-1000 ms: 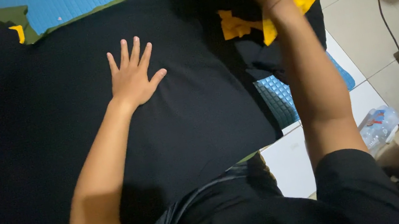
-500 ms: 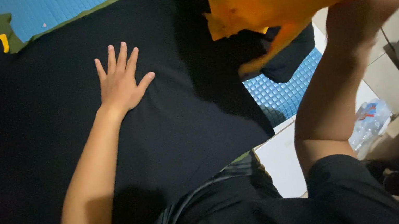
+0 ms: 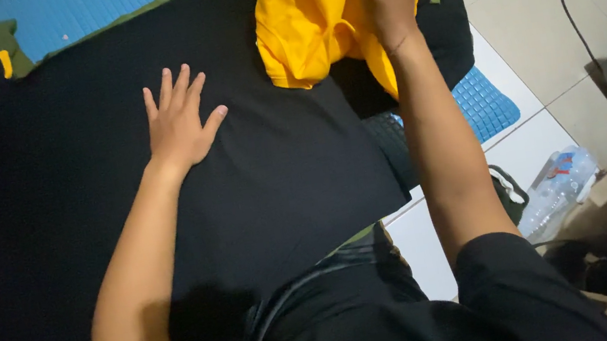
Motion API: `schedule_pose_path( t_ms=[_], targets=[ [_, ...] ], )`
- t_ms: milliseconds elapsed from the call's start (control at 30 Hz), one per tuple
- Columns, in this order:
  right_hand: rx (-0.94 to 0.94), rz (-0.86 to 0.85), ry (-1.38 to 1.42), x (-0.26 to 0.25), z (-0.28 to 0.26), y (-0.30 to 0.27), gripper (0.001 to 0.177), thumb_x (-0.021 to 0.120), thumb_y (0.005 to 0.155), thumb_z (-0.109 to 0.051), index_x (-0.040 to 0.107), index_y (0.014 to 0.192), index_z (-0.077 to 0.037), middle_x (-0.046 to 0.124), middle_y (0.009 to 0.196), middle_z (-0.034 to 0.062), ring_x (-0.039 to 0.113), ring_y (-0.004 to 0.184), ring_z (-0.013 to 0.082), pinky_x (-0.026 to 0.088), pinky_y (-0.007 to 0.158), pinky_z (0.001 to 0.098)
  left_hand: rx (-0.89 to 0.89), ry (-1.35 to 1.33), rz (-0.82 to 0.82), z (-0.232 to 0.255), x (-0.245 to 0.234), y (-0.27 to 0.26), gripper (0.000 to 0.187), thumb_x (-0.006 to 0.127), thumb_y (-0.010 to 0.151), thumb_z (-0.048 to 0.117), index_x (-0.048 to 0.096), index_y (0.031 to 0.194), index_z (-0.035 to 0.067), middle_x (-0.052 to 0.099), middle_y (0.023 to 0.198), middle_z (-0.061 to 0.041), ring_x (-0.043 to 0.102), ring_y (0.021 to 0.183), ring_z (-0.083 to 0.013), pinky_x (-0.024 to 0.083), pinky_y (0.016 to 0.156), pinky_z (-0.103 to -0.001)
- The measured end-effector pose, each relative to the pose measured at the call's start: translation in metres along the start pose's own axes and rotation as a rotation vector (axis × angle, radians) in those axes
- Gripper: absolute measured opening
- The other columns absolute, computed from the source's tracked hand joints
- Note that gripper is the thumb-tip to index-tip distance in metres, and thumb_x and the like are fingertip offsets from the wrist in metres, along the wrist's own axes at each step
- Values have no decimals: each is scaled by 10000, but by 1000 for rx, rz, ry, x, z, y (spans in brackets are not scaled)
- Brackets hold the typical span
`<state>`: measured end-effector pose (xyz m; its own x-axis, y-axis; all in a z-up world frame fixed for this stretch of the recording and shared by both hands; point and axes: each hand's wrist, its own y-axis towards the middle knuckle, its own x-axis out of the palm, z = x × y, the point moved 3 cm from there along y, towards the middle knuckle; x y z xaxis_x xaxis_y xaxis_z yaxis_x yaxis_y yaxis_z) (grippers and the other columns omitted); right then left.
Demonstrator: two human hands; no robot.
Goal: The person folds shirts by laying them flat on a surface and folding the fabric by hand.
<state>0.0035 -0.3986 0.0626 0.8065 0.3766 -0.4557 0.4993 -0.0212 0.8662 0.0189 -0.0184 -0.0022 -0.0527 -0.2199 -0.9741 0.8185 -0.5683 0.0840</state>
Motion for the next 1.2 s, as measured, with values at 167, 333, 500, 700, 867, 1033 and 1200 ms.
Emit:
schedule_pose_path(
  t_ms=[167,333,500,700,867,1033,1200],
  targets=[
    [67,143,174,-58,-26,10,74,561,1069,-15,615,1113,-40,663,1016,142,622,854,281,459,737,366,1,-16,7,0,-4,5,687,437,1056,511,382,1595,88,278,1679,-185,144,1560,-380,69,1210,-639],
    [315,265,767,-128,-53,-20,122,484,1051,-183,459,1069,-65,403,951,65,387,839,179,349,764,357,64,-100,31,-3,-1,0,681,476,1057,489,403,1584,64,296,1670,-203,140,1554,-411,56,1195,-671],
    [314,480,956,-167,-62,-45,94,520,1072,-155,432,1078,-122,389,848,18,375,681,145,332,631,293,151,-337,122,5,-9,2,641,556,1078,344,340,1602,45,292,1672,-195,222,1547,-410,184,1220,-607],
    [268,333,1117,-102,-105,-34,177,445,1112,-273,514,1236,-167,513,982,20,500,828,161,441,775,323,348,-668,351,23,-62,-8,695,339,1137,535,375,1558,-17,412,1584,-252,425,1480,-387,361,1208,-474],
    [248,-304,1011,5,-203,-6,272,435,1118,-272,611,1206,-85,667,1203,70,633,1168,219,456,1097,356,265,-951,260,10,-88,-28,880,266,1044,820,383,1542,105,468,1571,-135,534,1402,-308,471,1061,-433],
    [96,-633,819,18,-218,-19,332,530,1100,-236,569,1381,-64,663,1375,125,692,1242,248,560,1043,365,68,-737,248,-28,-46,-37,405,562,1069,69,473,1465,62,536,1461,-150,565,1315,-286,478,1019,-363],
    [152,-115,245,-74,-159,-26,124,582,1050,-56,660,1123,6,676,1070,164,641,991,291,499,898,397,441,-271,290,59,-46,-34,747,830,848,382,538,1457,63,515,1506,-206,463,1409,-408,335,1155,-579]
  ],
)
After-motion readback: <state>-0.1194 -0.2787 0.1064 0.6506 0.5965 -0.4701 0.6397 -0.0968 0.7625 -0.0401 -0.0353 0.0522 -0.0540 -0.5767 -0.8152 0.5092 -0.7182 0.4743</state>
